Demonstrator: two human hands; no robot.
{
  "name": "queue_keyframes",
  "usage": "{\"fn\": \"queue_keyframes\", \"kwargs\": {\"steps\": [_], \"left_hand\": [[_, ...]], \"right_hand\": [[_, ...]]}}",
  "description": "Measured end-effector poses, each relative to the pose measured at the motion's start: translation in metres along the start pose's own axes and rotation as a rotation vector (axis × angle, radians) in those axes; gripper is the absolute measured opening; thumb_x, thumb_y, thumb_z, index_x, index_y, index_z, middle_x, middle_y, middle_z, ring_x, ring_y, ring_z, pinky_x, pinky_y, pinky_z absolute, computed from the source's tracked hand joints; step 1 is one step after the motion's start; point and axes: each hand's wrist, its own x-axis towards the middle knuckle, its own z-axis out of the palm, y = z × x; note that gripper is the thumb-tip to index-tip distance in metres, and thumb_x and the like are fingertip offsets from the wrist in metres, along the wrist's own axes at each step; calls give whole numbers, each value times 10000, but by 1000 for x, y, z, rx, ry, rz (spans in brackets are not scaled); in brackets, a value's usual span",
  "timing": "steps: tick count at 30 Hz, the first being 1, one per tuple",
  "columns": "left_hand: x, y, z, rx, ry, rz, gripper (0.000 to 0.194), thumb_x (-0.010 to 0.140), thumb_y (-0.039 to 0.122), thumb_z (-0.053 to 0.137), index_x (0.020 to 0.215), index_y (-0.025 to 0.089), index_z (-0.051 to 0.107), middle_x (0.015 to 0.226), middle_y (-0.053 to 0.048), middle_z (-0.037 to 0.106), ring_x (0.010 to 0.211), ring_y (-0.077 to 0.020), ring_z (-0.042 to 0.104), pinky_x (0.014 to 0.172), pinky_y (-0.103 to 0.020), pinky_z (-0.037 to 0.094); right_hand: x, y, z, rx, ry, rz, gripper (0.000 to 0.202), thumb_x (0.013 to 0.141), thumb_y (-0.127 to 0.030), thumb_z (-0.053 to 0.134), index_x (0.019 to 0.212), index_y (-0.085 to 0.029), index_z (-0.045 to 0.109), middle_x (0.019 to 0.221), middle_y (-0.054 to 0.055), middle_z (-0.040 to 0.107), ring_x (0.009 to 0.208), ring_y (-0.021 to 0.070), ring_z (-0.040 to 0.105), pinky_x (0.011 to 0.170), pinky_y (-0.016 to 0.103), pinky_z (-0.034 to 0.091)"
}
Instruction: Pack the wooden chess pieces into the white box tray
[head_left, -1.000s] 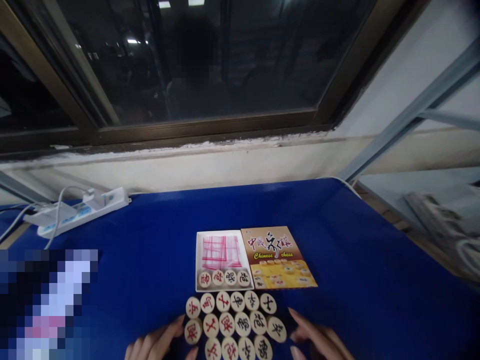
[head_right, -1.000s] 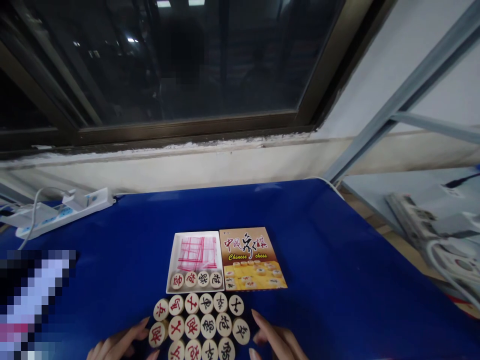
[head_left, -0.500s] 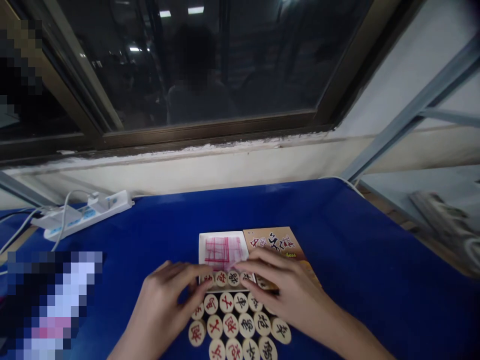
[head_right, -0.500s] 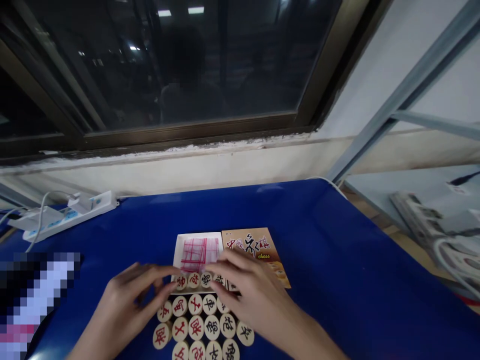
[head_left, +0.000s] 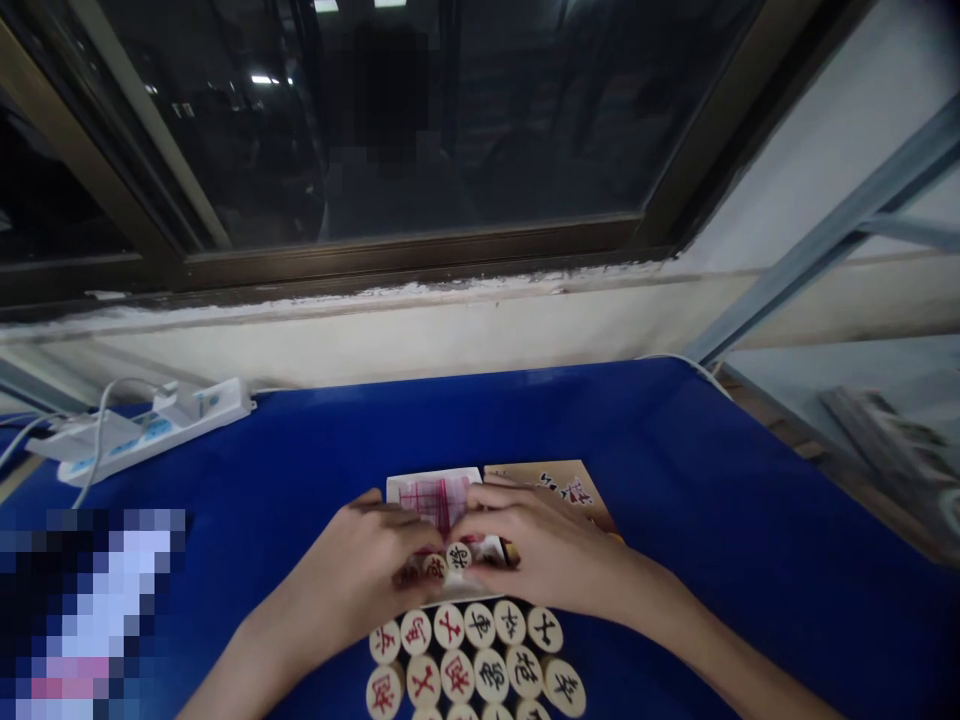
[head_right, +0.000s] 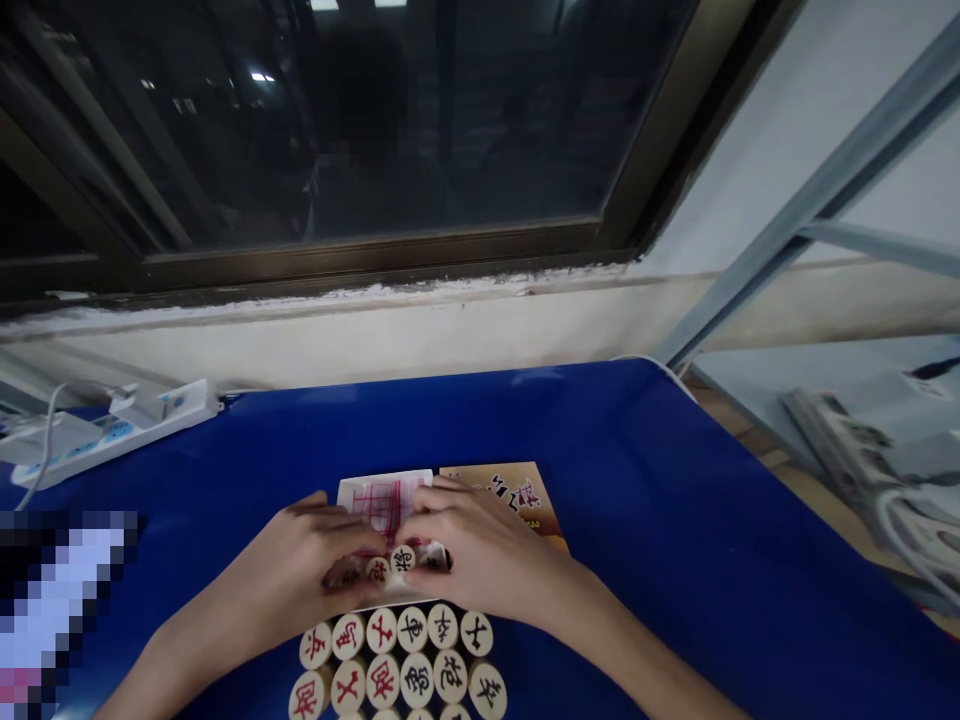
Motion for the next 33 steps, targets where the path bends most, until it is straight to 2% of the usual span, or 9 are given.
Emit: {"fn": "queue_keyframes", "kwargs": {"steps": [3,7,15,20,24,27,29,33], "left_hand": [[-1,-1,3,40,29,-6,58,910,193,638,913,226,684,772,21,726,711,-179,696,652,-321,416],[-3,-3,5,77,28,-29,47,927,200,631,912,219,671,777,17,697,716,-189,684,636,-335,396],[-6,-7,9,-56,96,-61,63,948,226,630,993,240,671,904,0,700,834,-192,678,744,-338,471],[-5,-11,12,-39,100,-61,108,931,220,650,1033,250,666,927,-6,713,851,-211,687,775,-358,480],[-4,-11,11,-60,89,-60,95,935,210,638,1015,249,671,922,-3,716,849,-206,691,770,-354,490],[-5,-11,11,-81,91,-68,113,934,203,640,1035,244,672,929,-5,717,848,-205,692,775,-355,508],[-6,-11,12,-84,115,-67,206,922,194,652,1121,245,662,964,-16,724,863,-213,698,792,-365,525],[-8,-11,13,-92,132,-57,301,926,163,624,1211,261,638,1018,-28,729,910,-229,702,827,-389,542]], "right_hand": [[-1,0,4,-18,12,20,217,779,-213,806,971,-273,725,1007,-12,684,964,199,639,802,344,463],[-2,0,10,-43,25,43,198,783,-228,806,949,-259,703,1009,-19,675,957,195,634,787,341,457],[-1,0,13,-69,109,29,140,806,-196,776,847,-219,643,913,-23,637,895,161,604,735,307,421],[-2,0,11,-23,112,52,123,837,-226,748,857,-222,627,908,-25,631,839,149,588,704,297,395],[-4,0,11,24,147,64,58,896,-244,667,944,-231,637,946,-12,637,833,146,597,704,293,410],[-4,-2,13,55,194,59,97,941,-294,595,991,-228,646,952,2,635,818,143,606,702,291,432],[-4,-3,14,90,262,60,145,951,-314,565,1016,-224,657,948,8,642,802,138,611,709,285,450],[-1,-5,18,107,377,85,179,951,-307,548,1039,-221,678,968,10,666,680,115,575,682,277,458]]}}
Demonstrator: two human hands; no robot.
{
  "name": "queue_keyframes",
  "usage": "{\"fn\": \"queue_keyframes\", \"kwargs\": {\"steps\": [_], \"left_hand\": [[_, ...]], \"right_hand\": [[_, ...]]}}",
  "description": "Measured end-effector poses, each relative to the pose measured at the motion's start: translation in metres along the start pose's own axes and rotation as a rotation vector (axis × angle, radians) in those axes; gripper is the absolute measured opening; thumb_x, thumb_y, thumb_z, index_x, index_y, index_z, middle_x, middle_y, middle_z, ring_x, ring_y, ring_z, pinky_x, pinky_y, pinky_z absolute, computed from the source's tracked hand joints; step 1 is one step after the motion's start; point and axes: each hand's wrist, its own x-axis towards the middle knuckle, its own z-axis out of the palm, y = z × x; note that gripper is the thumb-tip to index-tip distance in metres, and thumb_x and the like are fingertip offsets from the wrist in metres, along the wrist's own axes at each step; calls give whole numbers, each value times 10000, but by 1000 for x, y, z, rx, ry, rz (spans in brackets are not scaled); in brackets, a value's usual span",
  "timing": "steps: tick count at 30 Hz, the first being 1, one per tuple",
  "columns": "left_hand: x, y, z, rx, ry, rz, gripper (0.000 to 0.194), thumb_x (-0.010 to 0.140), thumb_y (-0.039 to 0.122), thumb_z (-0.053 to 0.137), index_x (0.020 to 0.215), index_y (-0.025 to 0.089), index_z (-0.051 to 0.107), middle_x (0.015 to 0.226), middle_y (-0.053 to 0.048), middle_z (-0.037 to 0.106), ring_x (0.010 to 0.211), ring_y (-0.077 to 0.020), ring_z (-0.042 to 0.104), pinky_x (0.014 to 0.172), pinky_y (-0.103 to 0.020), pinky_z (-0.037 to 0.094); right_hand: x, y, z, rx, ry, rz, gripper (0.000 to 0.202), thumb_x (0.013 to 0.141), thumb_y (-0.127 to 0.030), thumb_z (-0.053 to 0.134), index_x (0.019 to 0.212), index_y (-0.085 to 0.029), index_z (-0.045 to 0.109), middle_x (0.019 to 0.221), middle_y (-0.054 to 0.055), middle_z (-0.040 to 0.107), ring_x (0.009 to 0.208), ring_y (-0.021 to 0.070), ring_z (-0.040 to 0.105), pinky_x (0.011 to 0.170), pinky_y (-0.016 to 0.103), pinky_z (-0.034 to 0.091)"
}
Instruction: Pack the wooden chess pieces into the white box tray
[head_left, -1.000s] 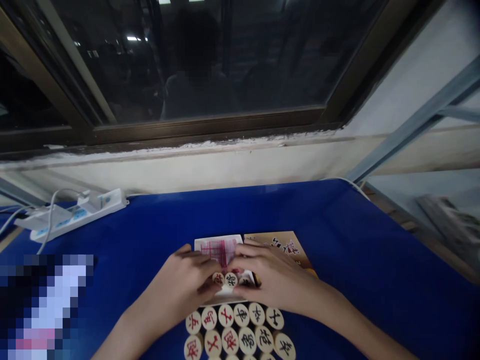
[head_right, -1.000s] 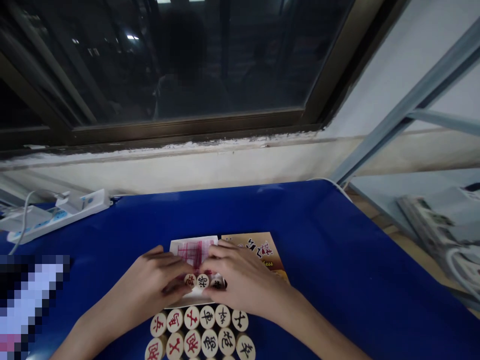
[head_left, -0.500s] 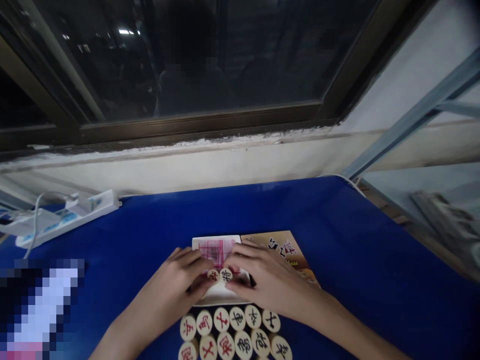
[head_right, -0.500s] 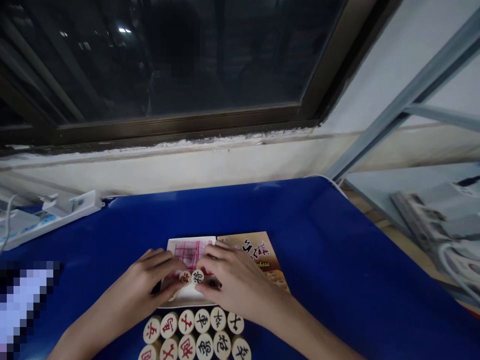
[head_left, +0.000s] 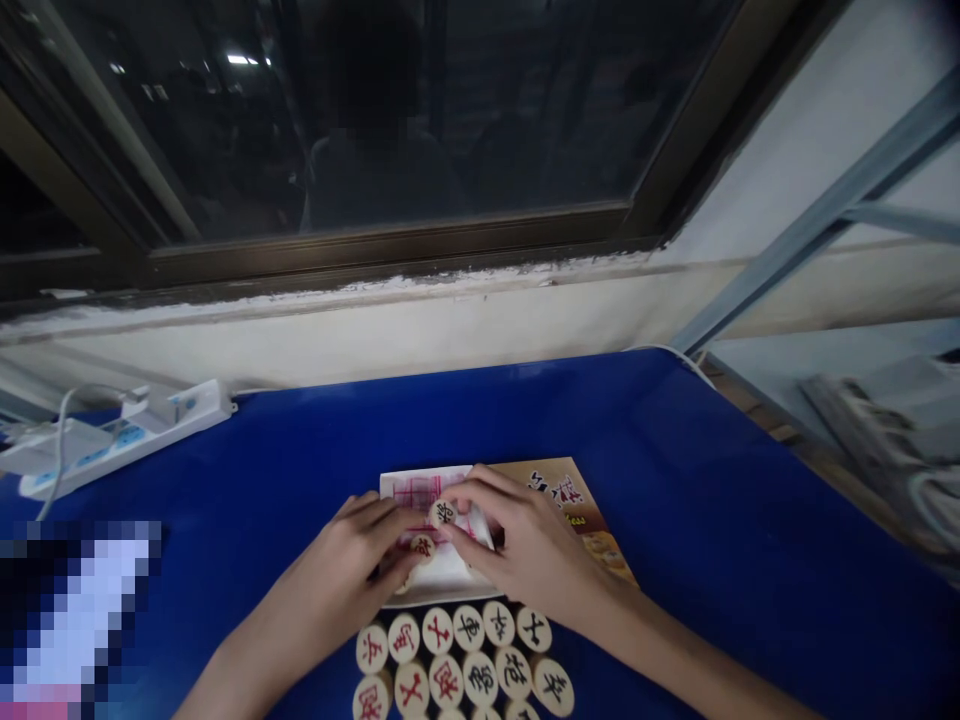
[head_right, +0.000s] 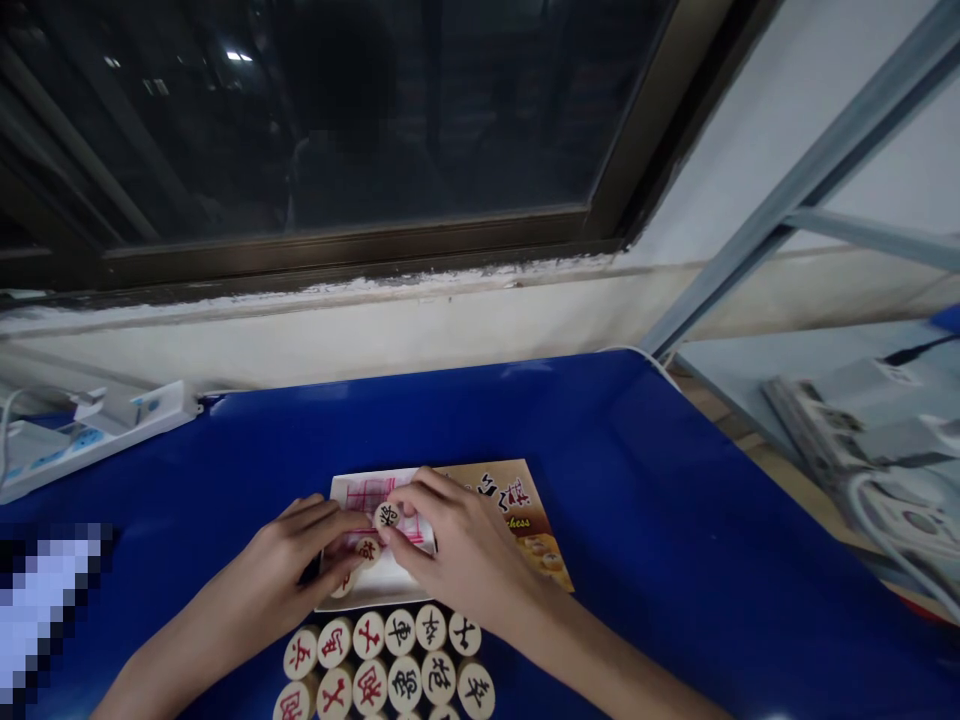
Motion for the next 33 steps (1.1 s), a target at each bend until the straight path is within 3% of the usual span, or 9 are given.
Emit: {"fn": "queue_keyframes", "kwargs": {"steps": [13,23,33], "left_hand": [[-2,-2,2,-5,-65,-26,311,946,142,559,1231,250,619,1061,-40,716,959,-240,684,870,-421,521],[-2,5,2,98,-115,-38,240,884,189,673,1117,245,657,950,-12,692,870,-244,676,775,-405,492],[1,7,1,92,-132,-61,186,911,208,667,1097,223,666,858,-9,683,792,-234,658,720,-398,485]], "right_hand": [[-2,3,3,-37,25,-31,129,951,-278,577,1028,-229,668,940,-13,656,645,101,530,679,272,451],[-1,3,-2,-23,17,-28,146,955,-281,570,1041,-222,672,910,-1,633,615,98,526,610,262,440],[0,5,-1,-19,4,-37,154,968,-301,553,1041,-222,664,911,2,626,620,95,529,621,265,439]]}}
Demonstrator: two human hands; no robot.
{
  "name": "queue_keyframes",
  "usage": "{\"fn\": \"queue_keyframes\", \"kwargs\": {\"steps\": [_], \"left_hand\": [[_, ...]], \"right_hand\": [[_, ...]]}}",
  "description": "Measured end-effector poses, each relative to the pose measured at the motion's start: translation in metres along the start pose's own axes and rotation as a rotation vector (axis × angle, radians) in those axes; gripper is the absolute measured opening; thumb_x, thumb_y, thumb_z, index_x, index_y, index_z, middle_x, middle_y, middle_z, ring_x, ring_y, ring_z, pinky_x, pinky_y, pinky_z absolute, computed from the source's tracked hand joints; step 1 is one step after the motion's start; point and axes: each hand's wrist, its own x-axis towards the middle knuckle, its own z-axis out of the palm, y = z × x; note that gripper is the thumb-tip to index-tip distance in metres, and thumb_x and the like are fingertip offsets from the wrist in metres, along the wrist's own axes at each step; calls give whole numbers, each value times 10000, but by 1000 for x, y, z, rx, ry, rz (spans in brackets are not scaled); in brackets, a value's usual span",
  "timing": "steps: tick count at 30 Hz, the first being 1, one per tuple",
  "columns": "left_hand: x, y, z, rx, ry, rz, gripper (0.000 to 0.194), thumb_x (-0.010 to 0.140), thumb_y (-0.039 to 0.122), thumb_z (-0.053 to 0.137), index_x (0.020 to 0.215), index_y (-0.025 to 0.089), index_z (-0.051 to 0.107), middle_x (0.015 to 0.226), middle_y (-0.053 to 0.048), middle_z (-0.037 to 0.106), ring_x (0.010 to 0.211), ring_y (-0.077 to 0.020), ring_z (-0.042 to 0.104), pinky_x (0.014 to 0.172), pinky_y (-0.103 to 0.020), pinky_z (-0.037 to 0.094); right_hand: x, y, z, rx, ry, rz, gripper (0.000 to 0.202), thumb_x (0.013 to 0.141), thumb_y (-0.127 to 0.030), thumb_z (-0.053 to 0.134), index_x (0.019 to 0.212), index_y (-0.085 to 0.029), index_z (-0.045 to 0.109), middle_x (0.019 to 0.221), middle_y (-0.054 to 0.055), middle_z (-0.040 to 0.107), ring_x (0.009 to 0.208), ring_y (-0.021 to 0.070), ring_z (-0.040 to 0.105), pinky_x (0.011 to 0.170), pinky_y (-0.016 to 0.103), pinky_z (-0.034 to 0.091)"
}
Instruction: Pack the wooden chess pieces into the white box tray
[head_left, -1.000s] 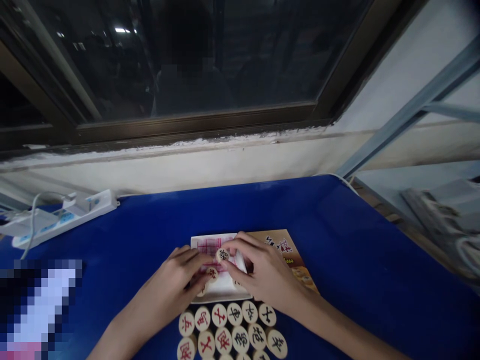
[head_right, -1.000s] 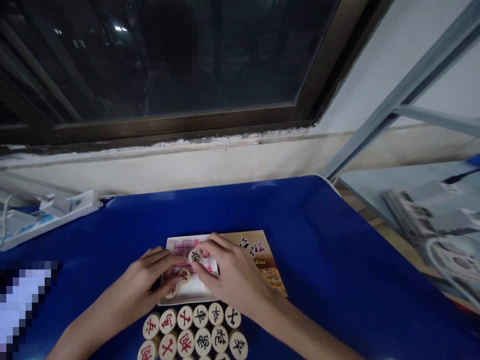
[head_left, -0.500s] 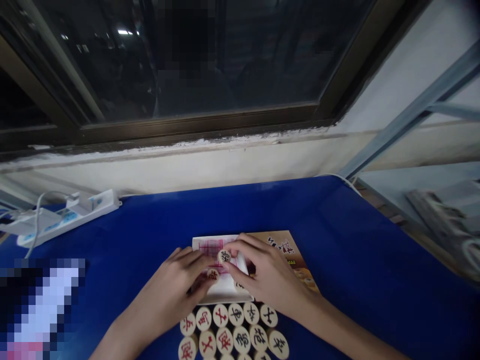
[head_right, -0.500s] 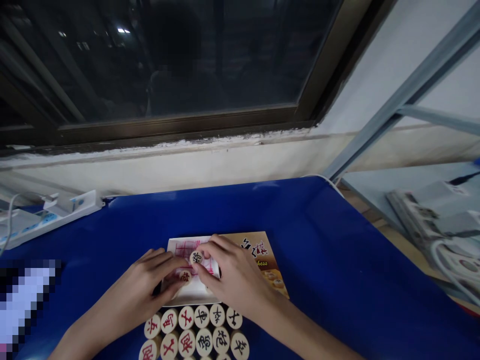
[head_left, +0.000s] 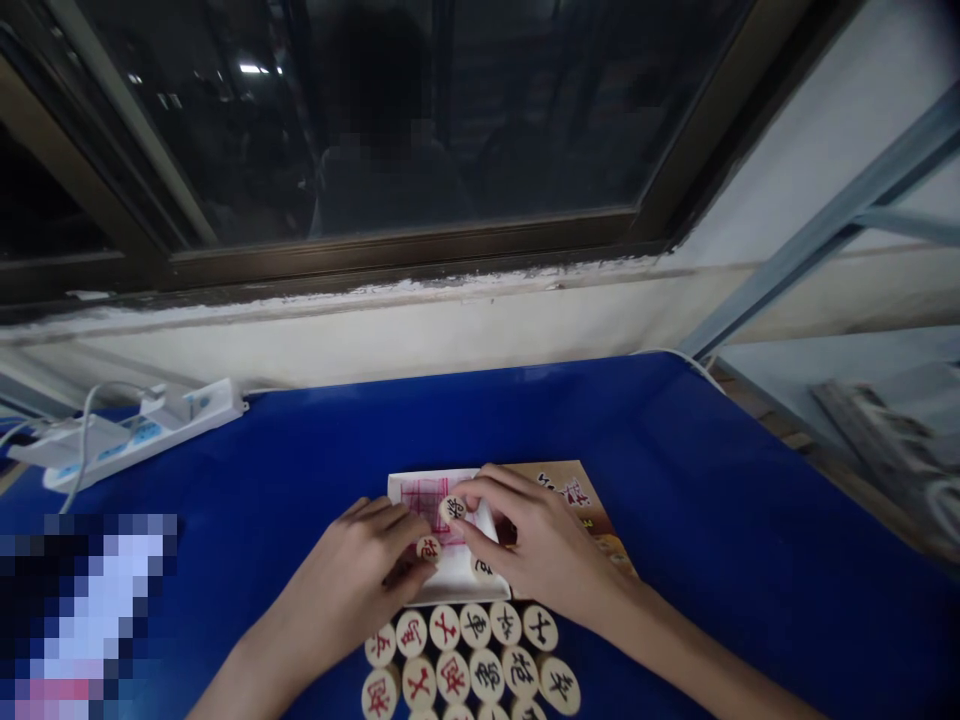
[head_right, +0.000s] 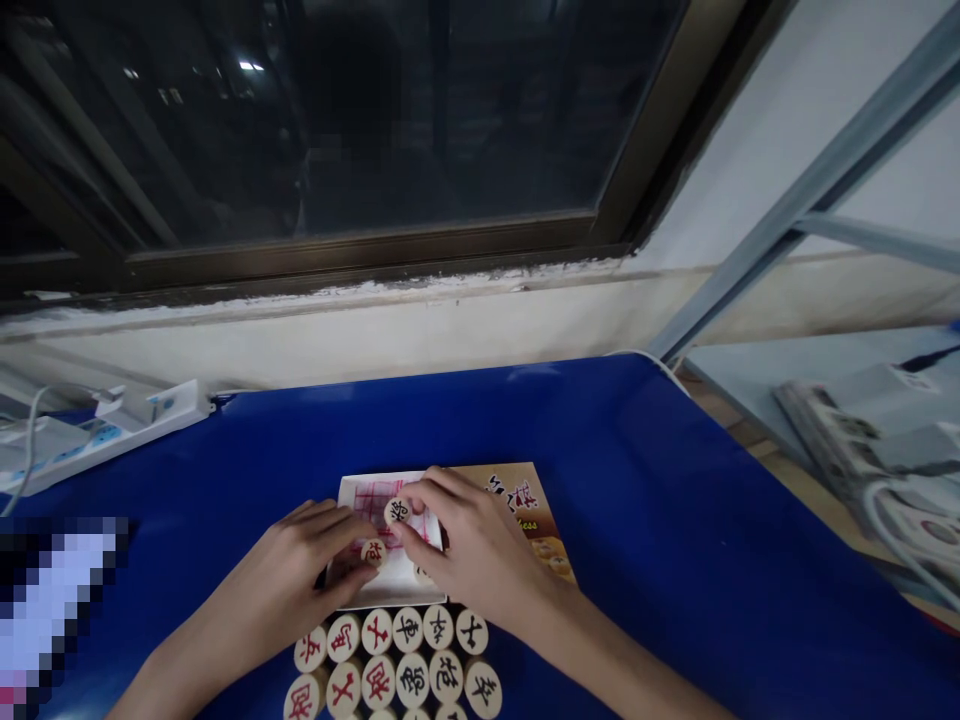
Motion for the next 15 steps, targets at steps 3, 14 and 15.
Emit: {"fn": "queue_keyframes", "kwargs": {"steps": [3,14,15], "left_hand": [[-1,-1,1,-21,19,-13,207,906,210,673,1112,226,673,839,-7,693,771,-228,651,699,-383,487],[-2,-1,0,-36,76,-4,217,901,219,668,1117,228,689,847,-8,721,782,-220,670,698,-368,526],[-2,-1,0,-27,86,4,216,900,218,670,1116,227,686,866,-10,721,790,-222,674,709,-377,533]], "right_hand": [[1,2,1,19,2,8,153,970,-305,553,1036,-220,661,902,-2,618,604,89,522,605,262,433],[1,3,1,38,-2,20,152,971,-304,553,1030,-218,664,903,4,619,576,85,509,584,264,441],[2,3,1,39,-2,18,151,972,-305,553,1029,-218,663,906,6,624,578,86,514,588,265,445]]}}
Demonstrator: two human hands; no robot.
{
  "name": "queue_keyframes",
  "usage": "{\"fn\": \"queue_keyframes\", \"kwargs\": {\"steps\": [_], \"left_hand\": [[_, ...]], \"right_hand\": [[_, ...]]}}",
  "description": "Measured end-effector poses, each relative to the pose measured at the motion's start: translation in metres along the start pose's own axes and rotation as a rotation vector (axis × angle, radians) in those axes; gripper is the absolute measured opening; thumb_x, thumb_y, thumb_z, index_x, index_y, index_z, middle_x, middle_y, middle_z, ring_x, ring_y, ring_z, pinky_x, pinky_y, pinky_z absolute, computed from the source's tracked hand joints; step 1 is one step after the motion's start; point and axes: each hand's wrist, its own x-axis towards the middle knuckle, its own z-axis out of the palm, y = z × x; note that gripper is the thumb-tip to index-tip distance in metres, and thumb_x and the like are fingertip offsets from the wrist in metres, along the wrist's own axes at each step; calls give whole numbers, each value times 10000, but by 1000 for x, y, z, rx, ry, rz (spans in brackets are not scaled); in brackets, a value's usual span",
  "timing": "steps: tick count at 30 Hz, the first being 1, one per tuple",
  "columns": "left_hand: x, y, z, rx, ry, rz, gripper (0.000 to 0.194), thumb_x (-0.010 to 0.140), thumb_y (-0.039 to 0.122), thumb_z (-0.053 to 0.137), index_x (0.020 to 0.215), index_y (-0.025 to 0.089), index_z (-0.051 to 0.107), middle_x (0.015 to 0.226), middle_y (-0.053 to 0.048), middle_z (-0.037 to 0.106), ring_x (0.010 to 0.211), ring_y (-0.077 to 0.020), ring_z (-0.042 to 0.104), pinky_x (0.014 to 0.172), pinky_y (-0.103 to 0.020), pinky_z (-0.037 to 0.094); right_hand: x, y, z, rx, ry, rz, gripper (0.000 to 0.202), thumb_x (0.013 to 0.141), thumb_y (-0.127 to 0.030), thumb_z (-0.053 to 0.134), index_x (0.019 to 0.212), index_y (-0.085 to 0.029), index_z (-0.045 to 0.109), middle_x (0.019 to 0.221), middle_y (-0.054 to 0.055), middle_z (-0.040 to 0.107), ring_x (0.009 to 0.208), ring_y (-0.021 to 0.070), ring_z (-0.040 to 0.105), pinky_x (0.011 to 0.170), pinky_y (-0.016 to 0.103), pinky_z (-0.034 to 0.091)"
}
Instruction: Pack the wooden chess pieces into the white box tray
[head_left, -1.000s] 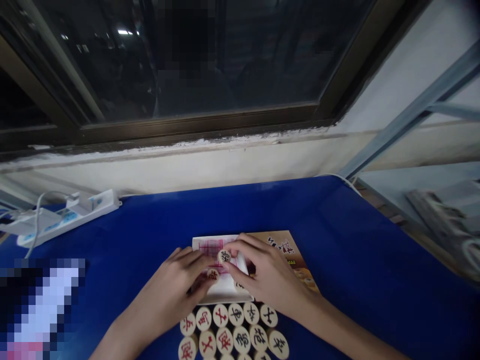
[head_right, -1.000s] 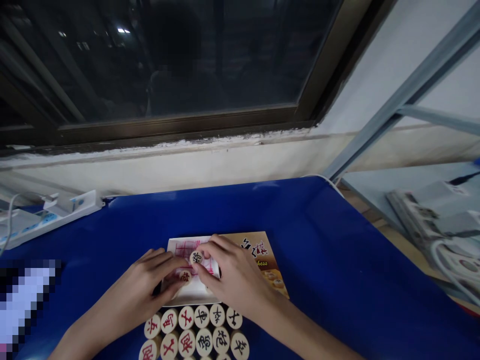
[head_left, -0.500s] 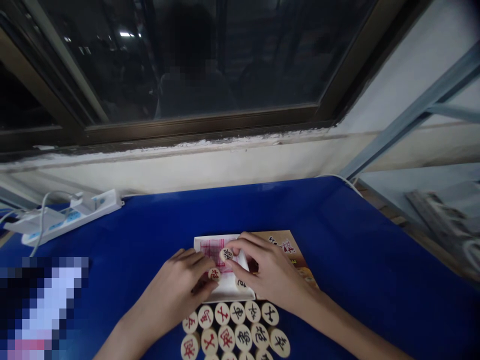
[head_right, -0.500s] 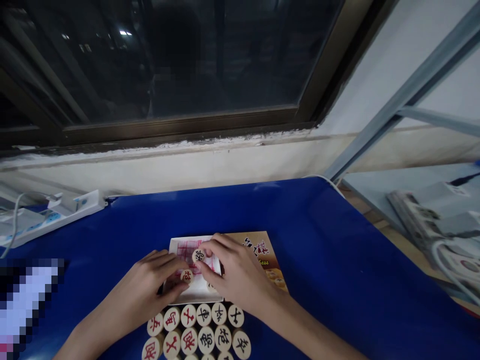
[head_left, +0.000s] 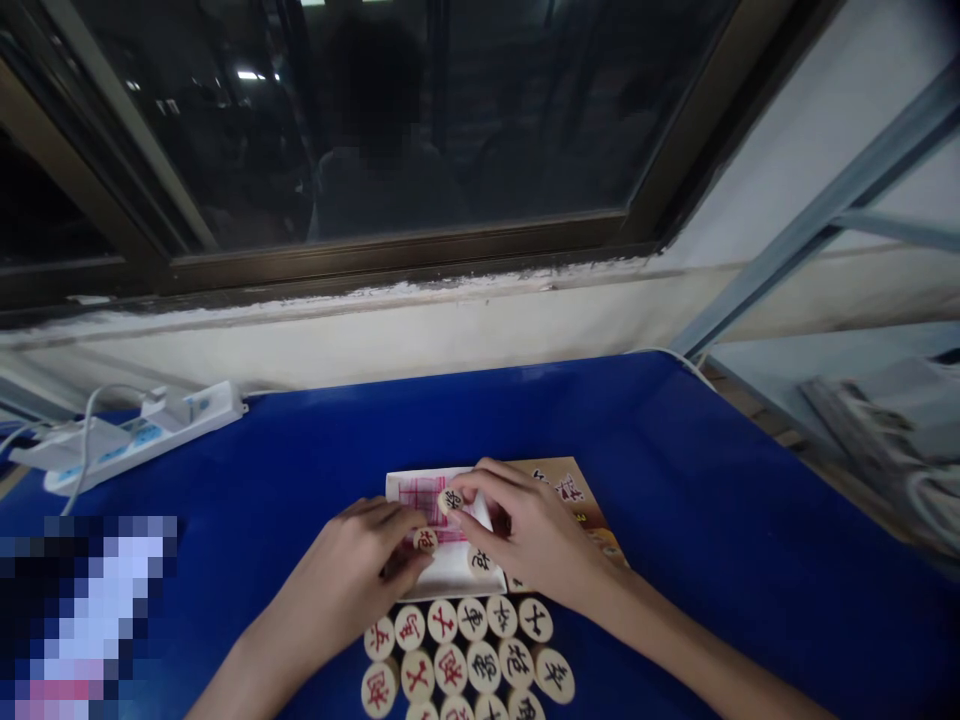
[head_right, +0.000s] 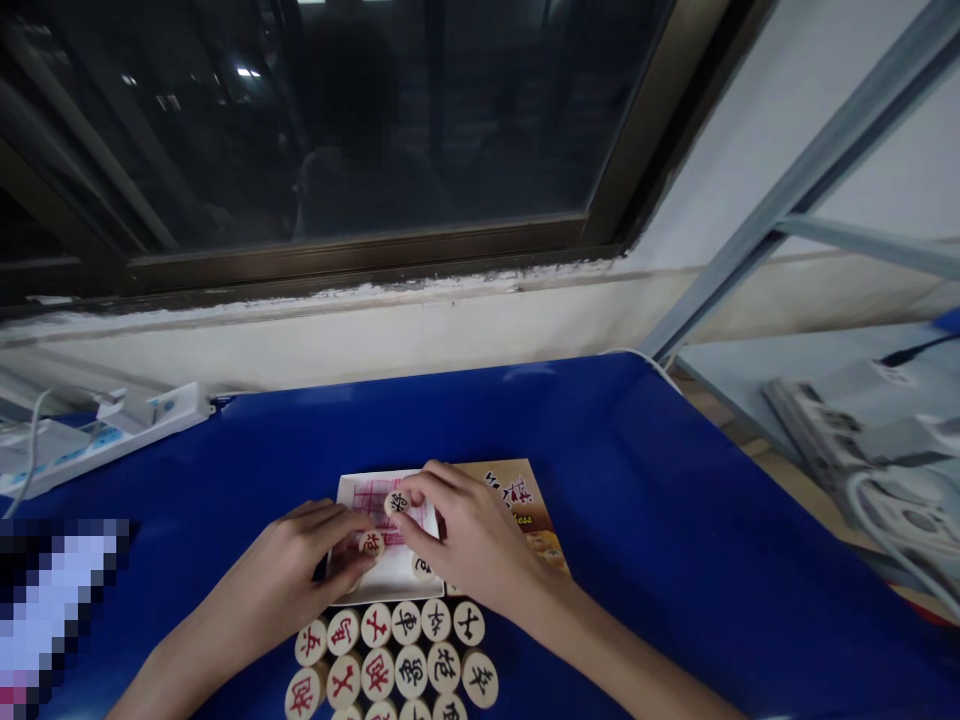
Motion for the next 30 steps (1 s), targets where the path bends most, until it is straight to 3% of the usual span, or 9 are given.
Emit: {"fn": "queue_keyframes", "kwargs": {"steps": [7,12,16,21,25,30], "left_hand": [[-4,4,-7,-33,206,55,220,991,290,580,1196,234,637,1099,-56,690,958,-213,674,793,-364,569],[-9,14,-9,-133,302,73,256,1004,258,560,1256,225,594,1067,-54,702,950,-183,672,814,-321,562],[-17,26,-6,-219,409,78,256,985,221,589,1240,232,591,1022,-40,683,856,-144,657,763,-272,556],[-32,41,6,-329,510,30,191,973,271,635,1162,260,612,941,-5,675,722,-115,612,647,-241,527],[-37,42,12,-299,532,35,163,968,316,654,1116,255,623,925,-4,694,739,-127,626,667,-263,532],[-45,45,15,-237,590,16,176,956,300,663,1125,257,645,987,-26,695,851,-161,670,733,-291,571]], "right_hand": [[-3,-5,-4,-41,55,-75,166,967,-297,571,1091,-229,659,940,4,701,595,90,581,619,267,504],[-10,-18,-12,-67,126,-190,231,958,-241,579,1182,-234,636,1013,23,740,784,133,693,743,277,576],[-21,-35,-14,-74,202,-213,241,947,-210,580,1179,-241,640,981,32,725,711,129,675,677,271,586],[-43,-42,0,36,263,-201,267,934,-184,595,1189,-262,608,921,10,699,680,107,645,638,235,572],[-52,-39,8,44,300,-206,247,922,-193,617,1158,-265,614,825,-19,680,603,94,608,588,222,558],[-58,-41,3,13,327,-176,196,916,-233,638,1107,-277,641,819,-4,683,581,118,603,550,258,557]]}}
